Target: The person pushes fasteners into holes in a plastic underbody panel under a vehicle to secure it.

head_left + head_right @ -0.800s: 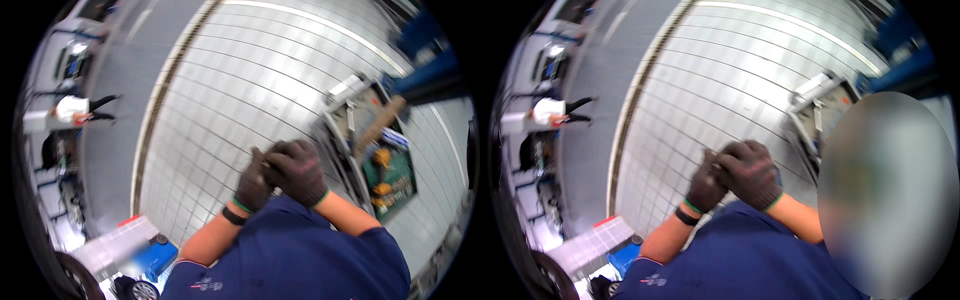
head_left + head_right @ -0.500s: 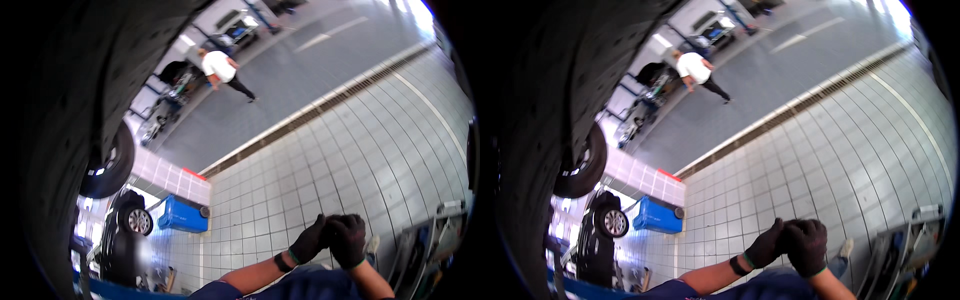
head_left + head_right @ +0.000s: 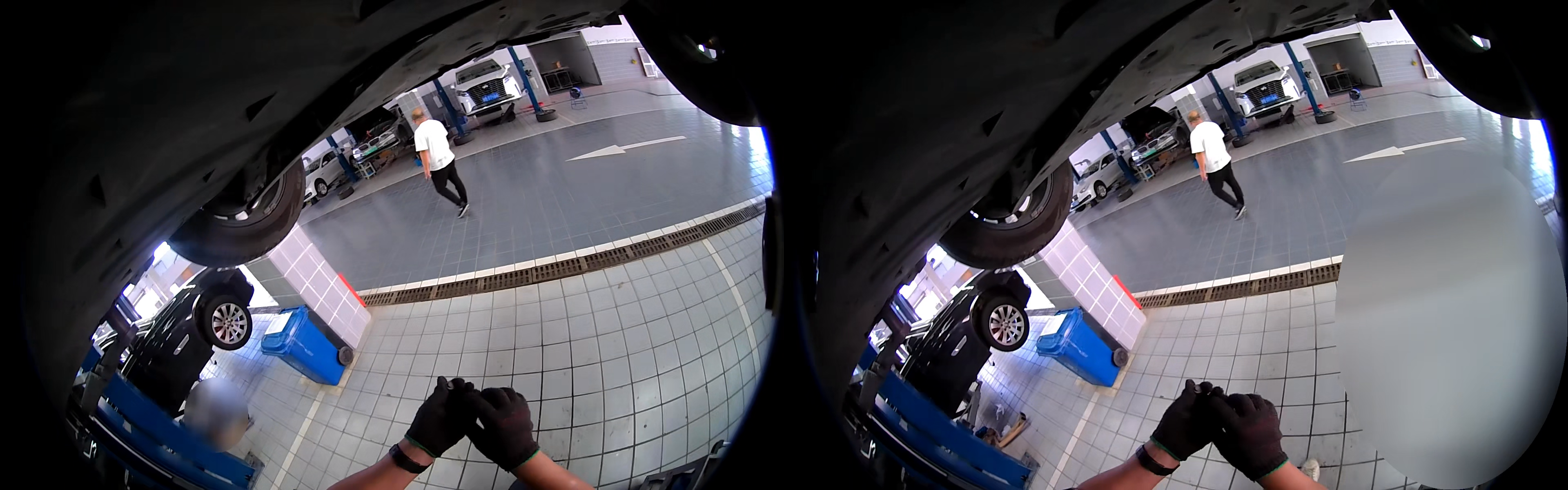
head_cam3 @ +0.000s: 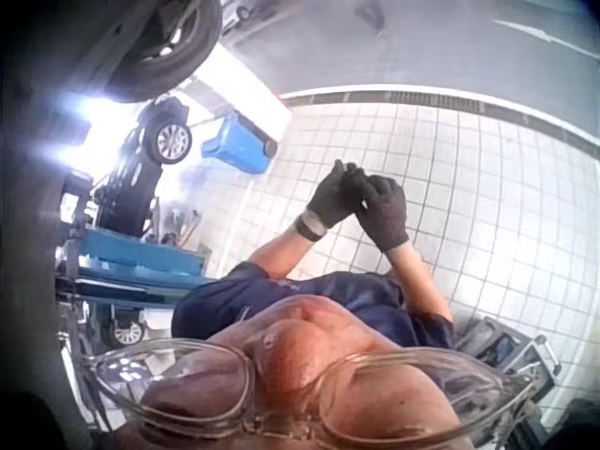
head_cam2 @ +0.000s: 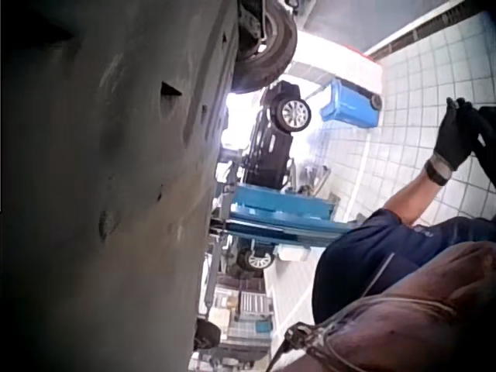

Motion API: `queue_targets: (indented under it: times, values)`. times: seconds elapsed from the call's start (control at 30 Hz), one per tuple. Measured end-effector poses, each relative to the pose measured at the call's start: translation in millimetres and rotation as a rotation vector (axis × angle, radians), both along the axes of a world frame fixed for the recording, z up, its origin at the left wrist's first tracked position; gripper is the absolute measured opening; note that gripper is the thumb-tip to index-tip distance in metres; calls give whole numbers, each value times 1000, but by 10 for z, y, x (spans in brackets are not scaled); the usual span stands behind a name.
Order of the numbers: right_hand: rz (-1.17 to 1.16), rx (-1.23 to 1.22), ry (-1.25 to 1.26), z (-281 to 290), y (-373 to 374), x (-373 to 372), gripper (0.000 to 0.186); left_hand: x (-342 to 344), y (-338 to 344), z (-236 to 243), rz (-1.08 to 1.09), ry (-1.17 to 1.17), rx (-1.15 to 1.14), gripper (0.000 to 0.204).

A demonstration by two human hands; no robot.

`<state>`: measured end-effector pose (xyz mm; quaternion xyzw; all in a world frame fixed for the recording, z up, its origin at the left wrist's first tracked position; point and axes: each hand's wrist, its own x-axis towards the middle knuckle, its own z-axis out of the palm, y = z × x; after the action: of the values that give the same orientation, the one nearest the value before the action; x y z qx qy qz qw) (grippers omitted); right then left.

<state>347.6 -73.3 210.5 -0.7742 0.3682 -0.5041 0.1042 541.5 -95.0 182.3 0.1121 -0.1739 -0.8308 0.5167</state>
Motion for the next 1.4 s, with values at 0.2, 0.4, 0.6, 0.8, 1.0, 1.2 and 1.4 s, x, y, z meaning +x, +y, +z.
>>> queue_targets:
  times: [0.2, 0.4, 0.6, 0.8, 1.0, 1.2, 1.4]
  values:
    - [-59, 102, -155, -206, -817, 233, 62, 43, -557, 290, 152, -54, 108, 36]
    - [-34, 153, -422, -336, -1376, 147, 70, -197, -1208, 482, 64, -35, 16, 35]
    - [-106, 107, -230, -330, -1996, -71, 59, -348, -1910, 461, 40, -87, 55, 35]
    - [-66, 127, -274, -207, -2515, -59, 48, -301, -2345, 479, 18, -45, 24, 38]
    - [57, -25, -15, 168, -2979, -60, 35, 43, -2470, 587, -79, -16, 57, 33]
    - [244, -75, 432, 438, -3233, 59, 21, 244, -2428, 626, -58, 11, 56, 29]
    - [366, 208, -37, 293, -3177, 203, 15, 365, -2351, 636, -34, -16, 179, 34]
